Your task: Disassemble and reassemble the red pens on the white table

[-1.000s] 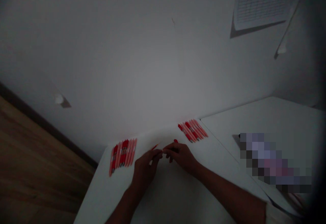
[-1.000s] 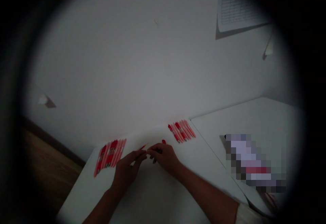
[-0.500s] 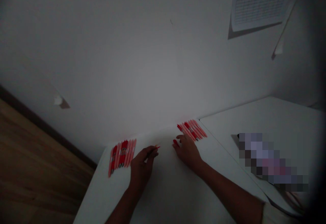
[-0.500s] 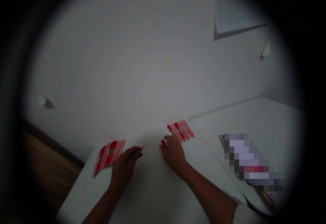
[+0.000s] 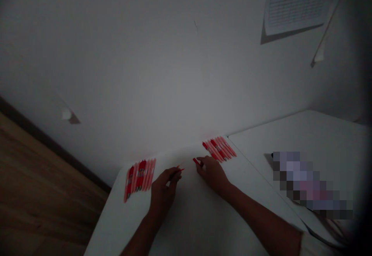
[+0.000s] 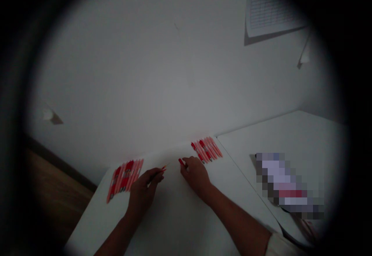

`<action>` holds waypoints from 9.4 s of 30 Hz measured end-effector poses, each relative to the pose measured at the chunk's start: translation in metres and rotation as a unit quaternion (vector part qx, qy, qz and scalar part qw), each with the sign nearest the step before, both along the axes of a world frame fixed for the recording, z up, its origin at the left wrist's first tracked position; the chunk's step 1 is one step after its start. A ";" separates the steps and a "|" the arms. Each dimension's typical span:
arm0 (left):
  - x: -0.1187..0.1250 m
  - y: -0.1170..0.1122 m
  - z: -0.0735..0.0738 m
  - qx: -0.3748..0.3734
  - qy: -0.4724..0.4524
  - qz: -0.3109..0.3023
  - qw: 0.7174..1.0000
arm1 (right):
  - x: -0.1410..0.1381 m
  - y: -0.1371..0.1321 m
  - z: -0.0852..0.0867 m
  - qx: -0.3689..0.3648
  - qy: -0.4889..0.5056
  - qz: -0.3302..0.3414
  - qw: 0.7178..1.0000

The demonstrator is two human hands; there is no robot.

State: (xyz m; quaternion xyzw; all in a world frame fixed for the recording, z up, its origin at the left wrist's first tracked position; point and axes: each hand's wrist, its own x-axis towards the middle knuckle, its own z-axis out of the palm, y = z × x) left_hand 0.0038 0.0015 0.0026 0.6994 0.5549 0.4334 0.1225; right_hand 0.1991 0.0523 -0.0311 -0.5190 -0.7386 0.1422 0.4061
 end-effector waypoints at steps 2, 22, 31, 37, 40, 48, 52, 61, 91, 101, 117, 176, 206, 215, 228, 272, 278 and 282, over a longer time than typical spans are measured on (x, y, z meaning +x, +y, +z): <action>0.000 0.000 0.000 -0.005 -0.002 -0.004 1.000 | 0.000 0.005 -0.002 -0.041 0.103 0.017 0.994; 0.004 -0.002 0.002 0.020 0.049 -0.036 0.998 | -0.014 0.002 0.007 -0.279 0.611 0.163 0.723; 0.005 -0.001 0.005 0.057 0.069 -0.033 0.995 | -0.015 0.001 0.007 -0.266 0.594 0.179 0.737; 0.003 0.002 0.004 0.051 0.052 -0.021 0.997 | -0.015 -0.005 0.010 -0.238 0.561 0.208 0.765; 0.001 0.004 0.000 0.014 0.028 -0.013 0.999 | -0.016 -0.007 0.012 -0.221 0.544 0.210 0.782; 0.000 0.004 -0.002 -0.040 -0.052 -0.035 0.997 | -0.017 -0.007 0.013 -0.214 0.539 0.212 0.786; 0.002 0.005 -0.001 -0.096 -0.125 -0.025 0.987 | -0.018 -0.007 0.010 -0.212 0.534 0.213 0.791; -0.001 0.010 -0.005 -0.175 -0.253 -0.011 0.951 | -0.020 -0.003 -0.002 -0.205 0.504 0.212 0.812; 0.002 0.007 0.003 -0.116 -0.208 0.009 0.971 | -0.024 -0.015 -0.005 -0.157 0.314 0.227 0.908; 0.004 0.001 0.009 -0.078 -0.168 0.016 0.983 | -0.022 -0.019 -0.001 -0.133 0.260 0.239 0.926; -0.015 0.014 -0.003 -0.002 -0.031 0.152 0.988 | -0.023 -0.016 0.001 -0.121 0.376 0.208 0.895; -0.035 0.025 -0.007 -0.087 0.225 0.108 0.964 | -0.022 -0.016 0.001 -0.119 0.306 0.166 0.930; -0.031 0.026 -0.007 -0.079 0.246 0.148 0.955 | -0.023 -0.017 -0.002 -0.135 0.305 0.174 0.927; -0.027 0.022 -0.007 -0.037 0.249 0.205 0.946 | -0.023 -0.018 -0.001 -0.136 0.311 0.180 0.923; -0.022 0.026 0.004 -0.126 -0.315 0.073 0.938 | -0.019 -0.011 -0.007 -0.117 0.204 0.171 0.957; -0.019 0.014 0.009 -0.147 -0.042 -0.066 0.986 | -0.015 -0.029 0.000 0.034 -0.082 0.189 0.978; -0.018 0.012 0.011 -0.156 -0.044 -0.087 0.983 | -0.013 -0.031 0.006 0.023 -0.058 0.190 0.980; -0.016 0.010 0.013 -0.159 -0.043 -0.098 0.981 | -0.013 -0.031 0.007 0.022 -0.061 0.179 0.982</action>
